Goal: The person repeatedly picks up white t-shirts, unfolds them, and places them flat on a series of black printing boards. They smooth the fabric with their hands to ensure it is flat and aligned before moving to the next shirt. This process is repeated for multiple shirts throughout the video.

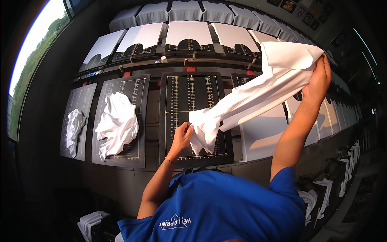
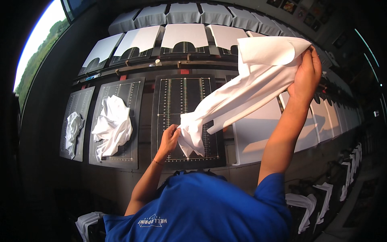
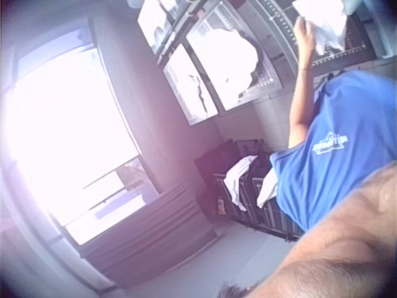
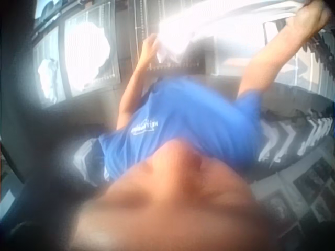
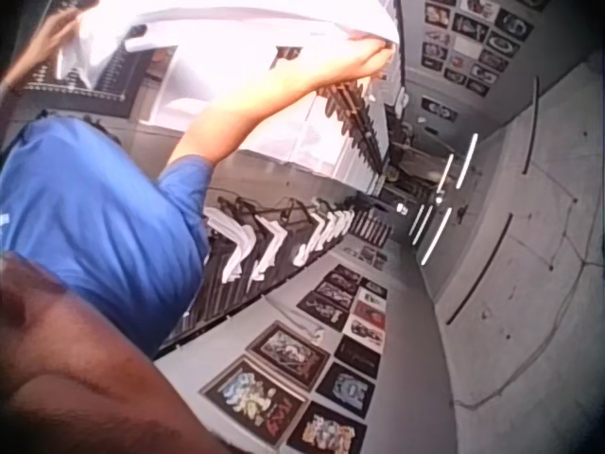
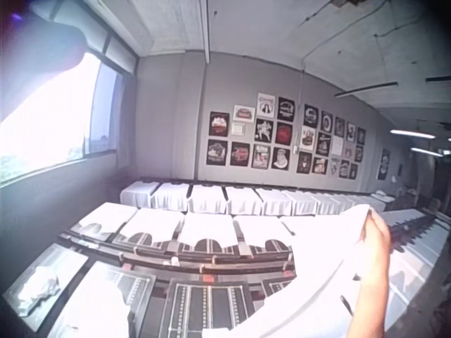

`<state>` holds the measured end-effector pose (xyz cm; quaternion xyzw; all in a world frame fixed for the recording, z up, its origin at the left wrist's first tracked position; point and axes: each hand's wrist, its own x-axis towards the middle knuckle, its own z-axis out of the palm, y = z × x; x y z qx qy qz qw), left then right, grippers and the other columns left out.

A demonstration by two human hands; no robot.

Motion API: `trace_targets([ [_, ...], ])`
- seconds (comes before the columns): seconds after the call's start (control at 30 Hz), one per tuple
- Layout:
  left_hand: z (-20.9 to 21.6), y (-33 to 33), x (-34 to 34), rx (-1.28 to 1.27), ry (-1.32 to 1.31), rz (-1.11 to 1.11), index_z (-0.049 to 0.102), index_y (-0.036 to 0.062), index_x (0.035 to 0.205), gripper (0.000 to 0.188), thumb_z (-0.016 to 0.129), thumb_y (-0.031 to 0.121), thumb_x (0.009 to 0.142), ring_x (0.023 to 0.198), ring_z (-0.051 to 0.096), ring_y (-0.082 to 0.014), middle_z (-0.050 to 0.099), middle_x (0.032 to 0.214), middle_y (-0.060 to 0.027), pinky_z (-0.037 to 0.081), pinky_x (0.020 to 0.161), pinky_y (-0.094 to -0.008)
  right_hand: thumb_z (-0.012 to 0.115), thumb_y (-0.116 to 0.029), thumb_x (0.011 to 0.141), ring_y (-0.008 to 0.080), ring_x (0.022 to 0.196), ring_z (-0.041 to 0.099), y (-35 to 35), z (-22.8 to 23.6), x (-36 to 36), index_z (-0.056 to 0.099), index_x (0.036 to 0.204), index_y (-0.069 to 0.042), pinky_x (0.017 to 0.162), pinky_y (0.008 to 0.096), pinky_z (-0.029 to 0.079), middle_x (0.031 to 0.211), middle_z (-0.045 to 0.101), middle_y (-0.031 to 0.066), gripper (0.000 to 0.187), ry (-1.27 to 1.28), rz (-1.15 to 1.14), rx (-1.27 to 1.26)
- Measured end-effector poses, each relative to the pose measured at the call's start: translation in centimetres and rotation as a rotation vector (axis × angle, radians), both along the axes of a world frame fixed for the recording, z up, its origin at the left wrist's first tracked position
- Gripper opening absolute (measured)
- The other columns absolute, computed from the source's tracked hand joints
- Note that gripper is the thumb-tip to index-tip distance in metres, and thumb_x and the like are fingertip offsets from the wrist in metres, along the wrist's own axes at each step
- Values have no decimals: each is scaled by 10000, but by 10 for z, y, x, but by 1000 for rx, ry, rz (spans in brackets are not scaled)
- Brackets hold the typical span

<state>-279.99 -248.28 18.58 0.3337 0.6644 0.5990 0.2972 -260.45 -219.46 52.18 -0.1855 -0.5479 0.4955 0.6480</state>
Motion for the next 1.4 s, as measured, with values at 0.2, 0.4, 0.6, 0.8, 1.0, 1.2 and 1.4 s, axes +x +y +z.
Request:
trace_targets([
  [0.2, 88, -20, -21, 356, -351, -10, 605, 0, 1000, 152, 578, 148, 1019, 790, 488, -26, 575, 856, 38, 410, 723, -187, 477, -109, 1032, 228, 1289, 508, 76, -21, -13, 356, 1460, -26, 1123, 356, 352, 1392, 525, 182, 453, -90, 265, 205],
  [0.4, 18, -30, -57, -36, 513, 623, 612, -24, 1138, 198, 559, 82, 979, 871, 614, -183, 665, 987, -102, 487, 792, -306, 460, -56, 1005, 284, 1492, 247, 45, -193, -32, 228, 1544, -21, 1199, 367, 217, 1589, 283, 204, 587, -516, 119, 345],
  [0.6, -57, -79, 49, -439, 608, 209, 585, -11, 967, 273, 665, 247, 926, 806, 604, -355, 627, 923, -207, 495, 739, -451, 520, -213, 1008, 102, 711, 624, -78, -352, 44, 622, 1072, -7, 642, 231, 490, 927, 689, 56, 238, -1096, 557, -537],
  [0.8, -102, -85, 59, -495, 702, 167, 510, 5, 919, 299, 726, 185, 819, 819, 606, -399, 593, 868, -206, 495, 720, -471, 601, -594, 932, 178, 887, 691, -200, -442, 92, 675, 1094, -22, 765, 306, 544, 1016, 716, 128, 599, -1395, 1244, -387],
  [1.0, -84, -86, 51, -475, 753, 60, 554, 14, 861, 112, 629, 95, 875, 790, 618, -399, 610, 824, -201, 495, 690, -464, 559, -680, 900, 269, 1094, 648, -247, -444, 48, 537, 1319, -25, 919, 416, 538, 1192, 664, 191, 778, -518, 1239, -1668],
  [1.2, -48, -91, 41, -440, 417, 183, 537, 21, 950, 111, 538, 128, 976, 680, 619, -381, 617, 783, -223, 477, 617, -428, 555, -495, 971, 264, 840, 705, -232, -435, 39, 565, 1263, 7, 845, 436, 578, 1050, 676, 185, 581, -952, 946, -1523],
  [1.4, -67, -128, -5, -24, -138, 525, 545, 33, 1002, 212, 495, 232, 1054, 677, 435, -64, 523, 777, 16, 410, 606, -258, 567, -297, 920, 211, 744, 662, -190, -441, 73, 671, 869, 41, 777, 370, 555, 723, 641, 80, 358, -1185, 476, -579],
])
